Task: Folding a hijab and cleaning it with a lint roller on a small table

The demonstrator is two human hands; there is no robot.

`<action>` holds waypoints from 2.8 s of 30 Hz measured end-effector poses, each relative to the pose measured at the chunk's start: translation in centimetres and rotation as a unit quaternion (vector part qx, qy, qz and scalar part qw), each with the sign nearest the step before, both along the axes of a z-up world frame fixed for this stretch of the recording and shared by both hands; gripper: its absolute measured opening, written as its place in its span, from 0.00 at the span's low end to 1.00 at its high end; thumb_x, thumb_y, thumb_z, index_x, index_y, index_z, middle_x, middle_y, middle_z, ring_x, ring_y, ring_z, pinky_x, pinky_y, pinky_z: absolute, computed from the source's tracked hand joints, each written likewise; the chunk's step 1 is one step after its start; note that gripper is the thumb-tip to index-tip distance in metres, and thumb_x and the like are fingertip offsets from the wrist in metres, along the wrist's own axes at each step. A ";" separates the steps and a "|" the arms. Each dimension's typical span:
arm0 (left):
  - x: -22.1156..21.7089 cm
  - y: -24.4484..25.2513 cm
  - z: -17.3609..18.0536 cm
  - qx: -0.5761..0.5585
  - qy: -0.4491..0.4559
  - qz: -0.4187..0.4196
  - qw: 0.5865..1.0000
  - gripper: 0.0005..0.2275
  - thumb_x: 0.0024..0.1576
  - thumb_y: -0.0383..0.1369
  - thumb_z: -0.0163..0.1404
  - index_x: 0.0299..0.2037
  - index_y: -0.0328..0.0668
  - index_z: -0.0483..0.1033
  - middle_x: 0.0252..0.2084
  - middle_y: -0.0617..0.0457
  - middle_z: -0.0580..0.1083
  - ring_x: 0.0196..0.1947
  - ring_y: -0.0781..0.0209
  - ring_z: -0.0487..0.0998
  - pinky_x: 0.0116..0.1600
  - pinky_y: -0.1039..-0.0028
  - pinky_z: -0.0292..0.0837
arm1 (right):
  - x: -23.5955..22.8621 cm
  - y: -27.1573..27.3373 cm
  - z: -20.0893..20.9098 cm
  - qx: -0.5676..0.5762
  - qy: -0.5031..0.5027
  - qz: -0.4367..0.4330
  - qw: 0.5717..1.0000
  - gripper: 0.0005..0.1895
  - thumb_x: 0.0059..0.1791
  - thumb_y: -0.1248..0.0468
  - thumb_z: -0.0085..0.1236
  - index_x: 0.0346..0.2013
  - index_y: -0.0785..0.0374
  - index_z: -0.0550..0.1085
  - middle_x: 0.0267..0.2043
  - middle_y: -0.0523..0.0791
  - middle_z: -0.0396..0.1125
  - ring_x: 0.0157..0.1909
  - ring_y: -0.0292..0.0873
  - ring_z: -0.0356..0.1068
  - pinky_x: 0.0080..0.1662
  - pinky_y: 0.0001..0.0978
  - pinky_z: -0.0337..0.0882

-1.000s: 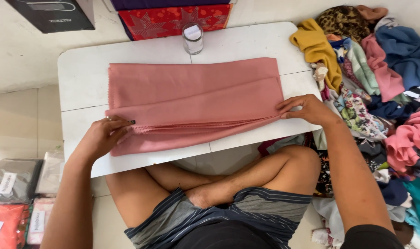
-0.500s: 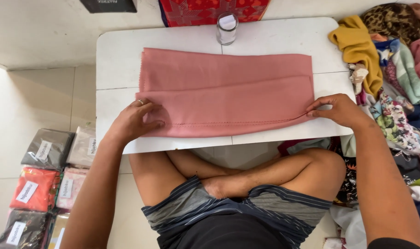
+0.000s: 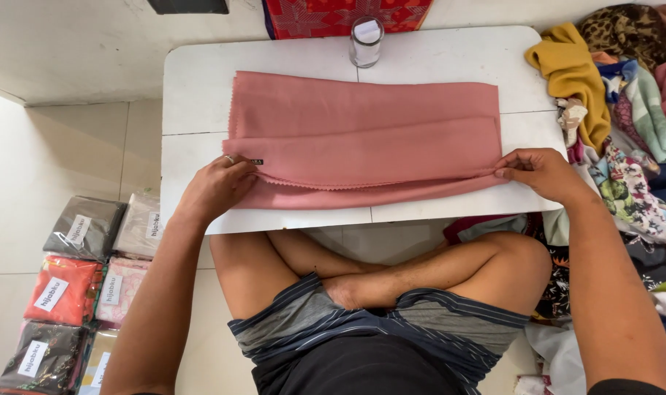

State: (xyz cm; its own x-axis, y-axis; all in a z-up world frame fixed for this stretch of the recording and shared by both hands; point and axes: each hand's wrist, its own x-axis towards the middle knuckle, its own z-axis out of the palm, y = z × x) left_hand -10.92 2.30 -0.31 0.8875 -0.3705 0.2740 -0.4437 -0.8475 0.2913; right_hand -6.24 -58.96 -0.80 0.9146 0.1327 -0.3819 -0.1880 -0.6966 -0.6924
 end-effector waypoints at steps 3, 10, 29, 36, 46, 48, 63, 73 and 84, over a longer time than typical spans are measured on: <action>0.4 0.5 -0.3 -0.043 0.073 0.038 0.996 0.07 0.58 0.28 0.55 0.45 0.41 0.81 0.37 0.48 0.76 0.33 0.51 0.76 0.39 0.64 0.74 | 0.1 -0.2 -0.3 0.026 -0.014 0.001 1.000 0.08 0.50 0.72 0.61 0.44 0.70 0.81 0.38 0.47 0.77 0.39 0.39 0.71 0.47 0.29 0.69; 1.7 0.1 1.7 -0.083 0.165 0.070 0.980 0.10 0.59 0.25 0.50 0.49 0.38 0.79 0.41 0.45 0.80 0.32 0.47 0.78 0.38 0.61 0.72 | 1.0 -0.3 0.0 0.055 0.002 -0.013 0.998 0.08 0.50 0.71 0.62 0.44 0.70 0.81 0.38 0.47 0.76 0.39 0.39 0.71 0.45 0.27 0.68; 5.2 1.7 0.3 -0.119 0.237 0.128 0.956 0.13 0.64 0.34 0.48 0.48 0.33 0.81 0.30 0.33 0.74 0.32 0.35 0.77 0.40 0.50 0.72 | 0.8 1.0 -0.2 0.248 0.000 -0.037 0.968 0.27 0.41 0.82 0.63 0.55 0.72 0.74 0.46 0.49 0.70 0.48 0.44 0.74 0.51 0.37 0.77; 4.5 0.7 2.8 -0.150 0.224 0.111 0.957 0.11 0.64 0.29 0.48 0.50 0.29 0.79 0.37 0.26 0.77 0.41 0.24 0.77 0.49 0.44 0.71 | 1.0 0.4 -1.2 0.133 -0.120 -0.027 0.984 0.11 0.45 0.74 0.68 0.43 0.65 0.81 0.39 0.47 0.73 0.43 0.38 0.69 0.47 0.30 0.70; 11.0 1.0 0.4 -0.216 0.132 0.133 0.958 0.08 0.68 0.31 0.52 0.51 0.36 0.81 0.38 0.35 0.78 0.40 0.33 0.80 0.44 0.51 0.75 | 6.8 2.3 -2.9 0.260 -0.218 -0.123 0.933 0.06 0.56 0.71 0.59 0.48 0.64 0.74 0.30 0.38 0.62 0.35 0.29 0.64 0.43 0.18 0.68; 13.1 0.8 -0.2 -0.225 0.129 0.133 0.957 0.08 0.68 0.30 0.51 0.50 0.35 0.81 0.37 0.35 0.78 0.39 0.33 0.80 0.42 0.52 0.75 | 8.6 2.9 -3.6 0.263 -0.237 -0.149 0.923 0.05 0.58 0.70 0.57 0.49 0.63 0.73 0.31 0.39 0.60 0.33 0.30 0.63 0.41 0.20 0.69; 15.1 -1.8 -0.6 -0.168 0.067 0.154 0.971 0.14 0.66 0.29 0.47 0.59 0.30 0.67 0.34 0.26 0.76 0.37 0.22 0.78 0.43 0.35 0.73 | 11.9 3.0 -6.7 0.092 -0.213 -0.232 0.945 0.23 0.59 0.60 0.54 0.66 0.55 0.58 0.34 0.42 0.66 0.28 0.34 0.64 0.31 0.23 0.69; 4.5 -3.7 -0.5 -0.007 -0.061 0.123 0.991 0.29 0.58 0.30 0.60 0.68 0.25 0.62 0.65 0.29 0.63 0.60 0.32 0.65 0.66 0.49 0.47 | 4.5 2.5 -1.4 0.125 -0.218 -0.156 0.955 0.40 0.50 0.70 0.64 0.71 0.62 0.50 0.52 0.54 0.65 0.43 0.42 0.67 0.41 0.28 0.69; -1.6 -4.0 -2.9 -0.023 0.058 0.118 0.991 0.25 0.65 0.50 0.45 0.65 0.39 0.67 0.72 0.43 0.62 0.73 0.41 0.62 0.76 0.47 0.44 | -4.2 5.0 -2.1 -0.135 -0.126 -0.235 0.954 0.10 0.47 0.58 0.65 0.43 0.51 0.82 0.37 0.41 0.76 0.37 0.42 0.76 0.39 0.35 0.74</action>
